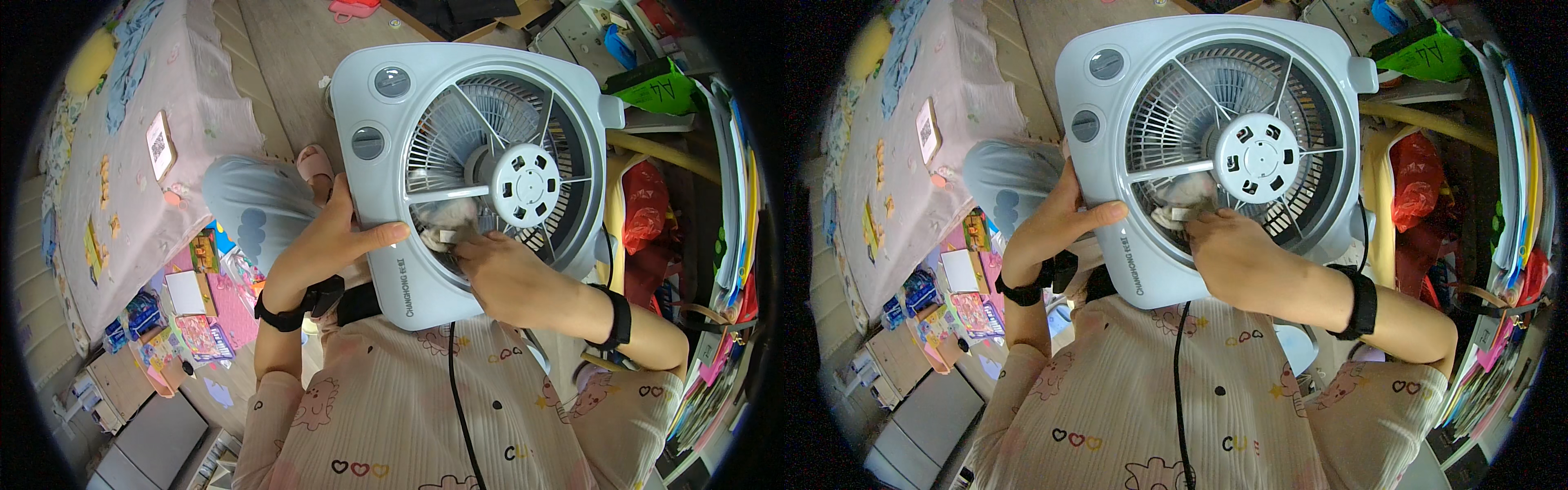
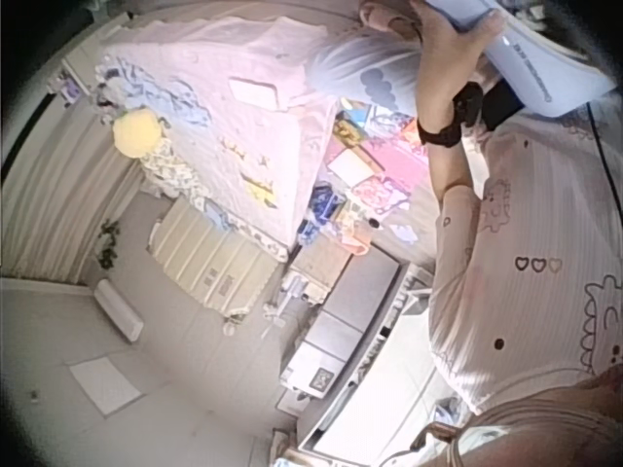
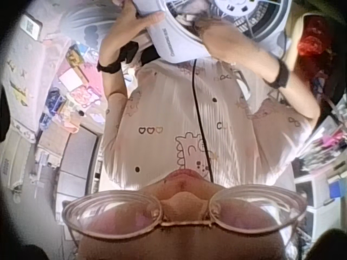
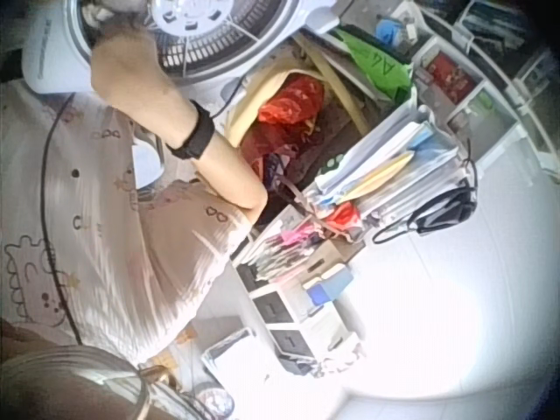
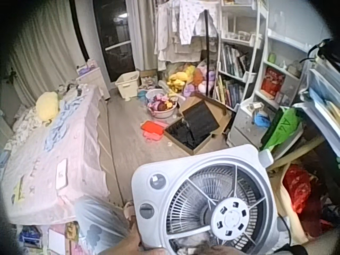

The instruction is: The person reassembles a small square fan by placing the fan blade, securing the front grille, and tightening the central cap. They also wipe the fan blade with a cloth during the process.

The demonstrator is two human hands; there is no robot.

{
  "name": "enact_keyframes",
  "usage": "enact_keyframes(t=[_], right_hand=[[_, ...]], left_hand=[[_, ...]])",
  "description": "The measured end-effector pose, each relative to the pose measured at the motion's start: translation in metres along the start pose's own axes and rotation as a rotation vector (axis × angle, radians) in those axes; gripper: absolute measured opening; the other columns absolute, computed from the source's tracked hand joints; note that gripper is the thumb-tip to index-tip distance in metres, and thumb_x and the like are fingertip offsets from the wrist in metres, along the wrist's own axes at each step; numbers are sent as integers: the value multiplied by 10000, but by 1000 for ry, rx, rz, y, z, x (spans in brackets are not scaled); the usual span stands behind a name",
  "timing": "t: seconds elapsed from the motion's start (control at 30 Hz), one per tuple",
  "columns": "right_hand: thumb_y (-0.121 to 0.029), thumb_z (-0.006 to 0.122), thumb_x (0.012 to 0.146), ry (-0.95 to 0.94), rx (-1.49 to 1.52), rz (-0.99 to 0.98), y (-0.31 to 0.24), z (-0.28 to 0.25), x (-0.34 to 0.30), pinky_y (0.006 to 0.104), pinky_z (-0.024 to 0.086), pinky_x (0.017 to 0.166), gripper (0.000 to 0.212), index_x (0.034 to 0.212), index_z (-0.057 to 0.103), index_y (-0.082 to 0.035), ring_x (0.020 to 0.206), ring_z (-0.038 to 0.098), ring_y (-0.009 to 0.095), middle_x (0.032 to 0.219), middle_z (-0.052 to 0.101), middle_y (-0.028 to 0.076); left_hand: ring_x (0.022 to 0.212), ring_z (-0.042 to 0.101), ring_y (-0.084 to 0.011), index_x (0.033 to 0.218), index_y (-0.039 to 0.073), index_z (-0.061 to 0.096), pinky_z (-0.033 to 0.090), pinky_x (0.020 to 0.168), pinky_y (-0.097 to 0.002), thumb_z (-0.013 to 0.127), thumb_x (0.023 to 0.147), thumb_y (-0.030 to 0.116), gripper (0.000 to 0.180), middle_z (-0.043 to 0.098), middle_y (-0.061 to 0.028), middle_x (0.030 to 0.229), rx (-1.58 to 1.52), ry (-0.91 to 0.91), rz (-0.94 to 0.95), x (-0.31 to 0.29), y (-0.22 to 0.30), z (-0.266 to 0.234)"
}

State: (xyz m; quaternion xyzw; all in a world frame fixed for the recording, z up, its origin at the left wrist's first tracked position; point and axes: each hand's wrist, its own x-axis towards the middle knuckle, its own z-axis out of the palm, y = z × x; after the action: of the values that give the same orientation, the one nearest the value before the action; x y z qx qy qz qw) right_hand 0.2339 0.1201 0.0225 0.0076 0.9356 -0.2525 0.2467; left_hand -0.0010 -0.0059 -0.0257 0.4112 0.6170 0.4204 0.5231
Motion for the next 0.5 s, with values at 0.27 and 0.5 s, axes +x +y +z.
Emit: enact_keyframes(t=[0.27,0.5], right_hand=[[-52,577,926,192,616,-57,-4,-48,-36,430,449,1023,214,1067,633,99,1218,551,379,1173,635,216],[-357,605,961,305,992,-251,21,-89,-86,495,449,1054,487,1168,671,78,1193,605,335,1215,645,218]], left_hand=[[1217,504,-259,1403,-133,270,433,1016,-350,804,838,396,940,475,-199,1298,-20,2,40,-2,2,0],[1214,510,-266,1422,-135,248,434,1014,-347,811,825,418,990,475,-203,1297,25,16,13,-2,0,-1]])
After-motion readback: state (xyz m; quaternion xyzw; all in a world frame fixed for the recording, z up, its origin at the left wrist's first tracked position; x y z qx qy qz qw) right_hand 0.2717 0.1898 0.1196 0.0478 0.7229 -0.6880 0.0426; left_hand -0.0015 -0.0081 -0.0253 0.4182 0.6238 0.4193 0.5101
